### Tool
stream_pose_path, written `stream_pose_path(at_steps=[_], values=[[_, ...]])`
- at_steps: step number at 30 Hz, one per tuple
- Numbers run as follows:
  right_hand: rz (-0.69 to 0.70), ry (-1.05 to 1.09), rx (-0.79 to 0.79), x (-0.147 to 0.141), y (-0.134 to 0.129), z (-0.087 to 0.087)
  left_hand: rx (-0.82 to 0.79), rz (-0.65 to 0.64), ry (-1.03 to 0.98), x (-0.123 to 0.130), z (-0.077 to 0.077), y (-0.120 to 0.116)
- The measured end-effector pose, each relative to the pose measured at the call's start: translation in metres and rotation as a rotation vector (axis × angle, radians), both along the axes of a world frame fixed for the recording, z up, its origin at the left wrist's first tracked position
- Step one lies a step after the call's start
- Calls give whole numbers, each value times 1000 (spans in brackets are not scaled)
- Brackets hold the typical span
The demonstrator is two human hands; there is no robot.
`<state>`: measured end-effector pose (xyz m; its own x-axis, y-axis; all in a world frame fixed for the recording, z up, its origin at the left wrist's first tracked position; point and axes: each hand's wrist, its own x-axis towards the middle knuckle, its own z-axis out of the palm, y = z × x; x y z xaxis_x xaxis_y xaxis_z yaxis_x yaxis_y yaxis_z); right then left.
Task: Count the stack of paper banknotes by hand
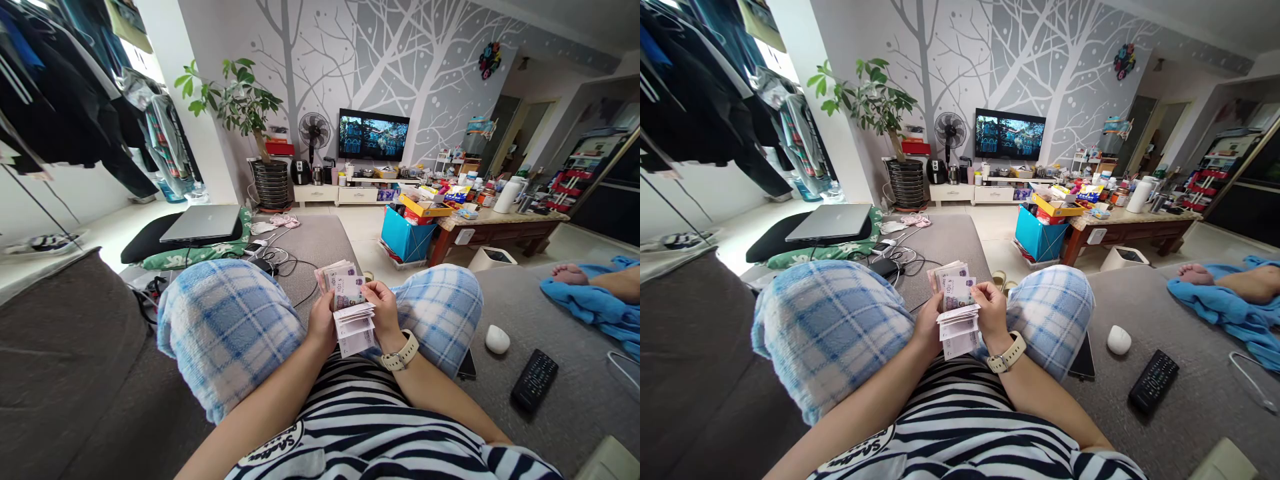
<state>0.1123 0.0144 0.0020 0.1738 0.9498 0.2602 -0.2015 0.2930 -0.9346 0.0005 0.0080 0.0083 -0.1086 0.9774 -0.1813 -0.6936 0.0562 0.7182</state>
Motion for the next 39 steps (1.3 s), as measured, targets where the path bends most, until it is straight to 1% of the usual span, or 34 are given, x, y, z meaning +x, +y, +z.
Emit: stream_pose_path(at_steps=[10,27,34,39], values=[[14,-1,4,-1,-2,2,14,-10,49,-1,2,-4],[16,-34,17,-1,-6,5,-37,11,86,-1,5,-5],[12,-39,22,-1,-6,6,-19,-10,77,-1,4,-5],[11,-55,15,-1,-8,7,7,11,89,-1,5,-5]])
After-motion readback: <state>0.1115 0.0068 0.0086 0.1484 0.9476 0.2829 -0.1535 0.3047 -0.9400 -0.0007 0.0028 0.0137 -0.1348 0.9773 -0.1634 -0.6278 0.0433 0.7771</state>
